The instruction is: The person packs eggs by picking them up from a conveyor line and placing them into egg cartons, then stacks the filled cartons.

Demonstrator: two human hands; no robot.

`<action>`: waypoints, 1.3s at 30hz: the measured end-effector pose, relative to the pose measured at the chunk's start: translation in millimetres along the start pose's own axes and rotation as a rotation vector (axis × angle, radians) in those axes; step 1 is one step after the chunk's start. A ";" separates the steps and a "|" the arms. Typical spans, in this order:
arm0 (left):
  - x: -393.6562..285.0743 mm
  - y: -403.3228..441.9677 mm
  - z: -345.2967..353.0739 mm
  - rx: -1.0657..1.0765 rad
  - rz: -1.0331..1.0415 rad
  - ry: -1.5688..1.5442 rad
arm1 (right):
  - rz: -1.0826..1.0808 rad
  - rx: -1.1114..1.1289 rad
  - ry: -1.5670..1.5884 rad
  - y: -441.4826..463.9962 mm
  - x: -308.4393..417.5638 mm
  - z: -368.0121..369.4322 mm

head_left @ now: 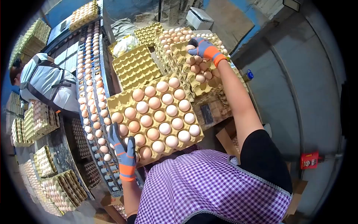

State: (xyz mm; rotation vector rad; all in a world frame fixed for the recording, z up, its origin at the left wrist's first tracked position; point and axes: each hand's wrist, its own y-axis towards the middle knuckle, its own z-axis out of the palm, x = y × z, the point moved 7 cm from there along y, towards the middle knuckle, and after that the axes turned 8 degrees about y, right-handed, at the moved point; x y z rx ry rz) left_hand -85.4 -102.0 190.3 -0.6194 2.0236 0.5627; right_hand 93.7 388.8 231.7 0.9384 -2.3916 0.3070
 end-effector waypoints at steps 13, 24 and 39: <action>-10.9 15.0 -16.0 -0.102 -0.004 0.016 | -0.262 -0.287 -0.590 13.6 0.8 11.1; -35.1 162.2 66.0 0.499 0.443 0.718 | -0.734 0.348 -0.012 -78.8 175.7 132.0; -68.0 134.2 69.0 0.619 0.342 1.133 | -0.557 0.369 -0.176 -72.7 149.8 101.7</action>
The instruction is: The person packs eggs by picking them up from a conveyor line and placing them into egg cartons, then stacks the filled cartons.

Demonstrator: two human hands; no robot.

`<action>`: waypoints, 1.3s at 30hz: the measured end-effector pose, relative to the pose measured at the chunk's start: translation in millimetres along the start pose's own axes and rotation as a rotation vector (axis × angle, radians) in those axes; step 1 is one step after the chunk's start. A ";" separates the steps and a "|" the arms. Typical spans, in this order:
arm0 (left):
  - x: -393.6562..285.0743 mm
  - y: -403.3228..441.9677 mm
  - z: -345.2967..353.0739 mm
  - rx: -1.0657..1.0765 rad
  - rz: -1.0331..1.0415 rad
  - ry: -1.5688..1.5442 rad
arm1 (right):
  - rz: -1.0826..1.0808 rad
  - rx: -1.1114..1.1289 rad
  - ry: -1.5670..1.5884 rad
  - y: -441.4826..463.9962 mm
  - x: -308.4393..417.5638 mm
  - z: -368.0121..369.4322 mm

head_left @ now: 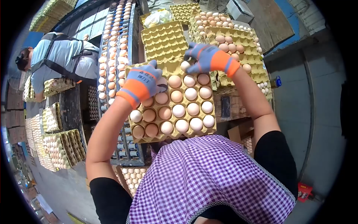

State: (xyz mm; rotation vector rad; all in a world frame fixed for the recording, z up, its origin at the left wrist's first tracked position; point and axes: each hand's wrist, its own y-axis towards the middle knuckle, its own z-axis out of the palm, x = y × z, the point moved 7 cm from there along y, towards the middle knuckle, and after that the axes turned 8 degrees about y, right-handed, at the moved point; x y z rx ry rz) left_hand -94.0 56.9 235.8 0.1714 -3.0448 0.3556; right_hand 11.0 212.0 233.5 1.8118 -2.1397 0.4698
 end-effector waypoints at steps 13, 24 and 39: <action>42.9 -44.3 9.5 -0.131 0.020 -1.671 | -0.050 -0.110 1.143 -51.5 -55.4 -35.3; -62.9 49.3 20.1 -0.019 -0.121 0.208 | 0.041 0.257 -0.498 -9.7 4.4 -7.8; 140.3 -337.2 325.2 -0.646 -1.496 -0.939 | -0.470 0.695 -0.104 269.6 343.5 271.0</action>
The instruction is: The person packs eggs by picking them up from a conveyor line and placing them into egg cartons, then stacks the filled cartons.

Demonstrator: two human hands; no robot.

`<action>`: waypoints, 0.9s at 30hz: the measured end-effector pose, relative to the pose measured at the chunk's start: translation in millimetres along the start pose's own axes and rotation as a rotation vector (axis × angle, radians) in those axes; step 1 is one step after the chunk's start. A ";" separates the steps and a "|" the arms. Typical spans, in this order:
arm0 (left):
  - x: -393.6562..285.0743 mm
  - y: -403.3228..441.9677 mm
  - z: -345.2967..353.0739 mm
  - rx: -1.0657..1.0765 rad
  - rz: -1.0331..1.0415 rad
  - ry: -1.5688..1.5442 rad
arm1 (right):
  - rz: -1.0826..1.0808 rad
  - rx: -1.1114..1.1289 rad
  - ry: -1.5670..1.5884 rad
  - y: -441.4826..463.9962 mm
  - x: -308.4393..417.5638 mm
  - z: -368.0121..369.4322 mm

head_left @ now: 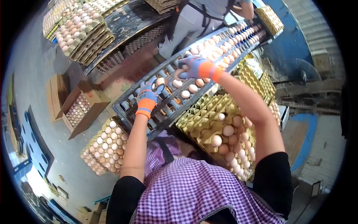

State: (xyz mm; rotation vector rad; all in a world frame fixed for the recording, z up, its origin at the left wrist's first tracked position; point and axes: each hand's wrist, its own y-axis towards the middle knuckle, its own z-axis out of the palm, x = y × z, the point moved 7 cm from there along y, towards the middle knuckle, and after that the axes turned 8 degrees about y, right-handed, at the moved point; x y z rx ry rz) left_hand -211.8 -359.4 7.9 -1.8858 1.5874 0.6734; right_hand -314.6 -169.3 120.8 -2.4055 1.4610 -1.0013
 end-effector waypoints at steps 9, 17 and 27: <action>21.7 30.6 13.9 0.182 -0.137 0.461 | 0.238 -0.046 0.060 130.0 -100.9 82.8; 53.4 18.3 22.5 0.080 0.107 0.660 | 0.213 -0.156 -0.134 137.7 -121.0 63.1; -111.9 -78.7 -35.4 0.105 0.422 -0.307 | -0.126 -0.579 0.252 -256.1 -36.3 -118.0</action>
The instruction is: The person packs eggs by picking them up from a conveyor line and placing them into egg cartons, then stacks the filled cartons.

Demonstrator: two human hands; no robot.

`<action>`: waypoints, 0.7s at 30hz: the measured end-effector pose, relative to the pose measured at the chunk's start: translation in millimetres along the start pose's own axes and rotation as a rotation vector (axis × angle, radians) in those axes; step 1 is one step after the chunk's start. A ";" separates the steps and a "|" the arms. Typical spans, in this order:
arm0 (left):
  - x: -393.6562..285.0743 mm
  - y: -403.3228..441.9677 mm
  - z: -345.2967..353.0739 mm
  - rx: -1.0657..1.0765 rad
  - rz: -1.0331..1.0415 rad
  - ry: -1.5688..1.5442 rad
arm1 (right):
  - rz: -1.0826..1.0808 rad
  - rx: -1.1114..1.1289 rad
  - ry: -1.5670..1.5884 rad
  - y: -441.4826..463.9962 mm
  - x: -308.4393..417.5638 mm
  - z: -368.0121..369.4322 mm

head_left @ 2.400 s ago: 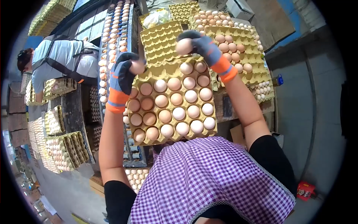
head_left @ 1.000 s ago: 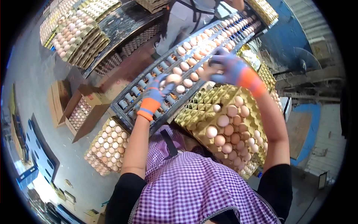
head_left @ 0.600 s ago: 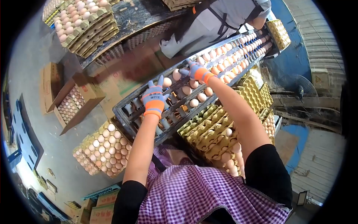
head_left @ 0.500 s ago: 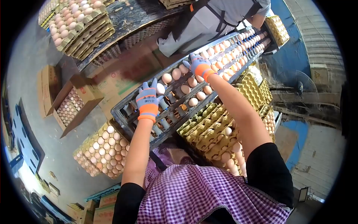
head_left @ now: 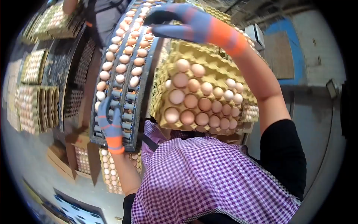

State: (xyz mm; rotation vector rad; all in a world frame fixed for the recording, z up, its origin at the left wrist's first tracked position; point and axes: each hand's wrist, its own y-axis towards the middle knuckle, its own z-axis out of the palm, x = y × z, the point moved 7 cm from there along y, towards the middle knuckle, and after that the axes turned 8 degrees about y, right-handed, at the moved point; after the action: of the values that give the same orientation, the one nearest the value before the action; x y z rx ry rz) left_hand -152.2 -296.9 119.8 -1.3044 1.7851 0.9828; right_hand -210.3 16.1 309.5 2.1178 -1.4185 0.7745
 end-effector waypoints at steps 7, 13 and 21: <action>-180.4 36.8 107.7 0.409 0.628 0.119 | 0.159 -0.276 -0.093 -191.3 -23.0 8.8; -191.7 82.5 176.0 0.731 0.857 0.476 | 0.167 -0.287 -0.466 -164.5 -44.0 61.6; -174.8 86.6 183.6 0.467 0.798 0.118 | 0.244 -0.601 0.268 -179.3 -69.1 31.1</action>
State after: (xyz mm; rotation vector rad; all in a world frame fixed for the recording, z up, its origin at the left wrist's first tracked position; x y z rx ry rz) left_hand -174.4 -42.8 201.8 -0.3473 2.5031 0.7957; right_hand -58.2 105.0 226.7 1.3561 -1.5346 0.5906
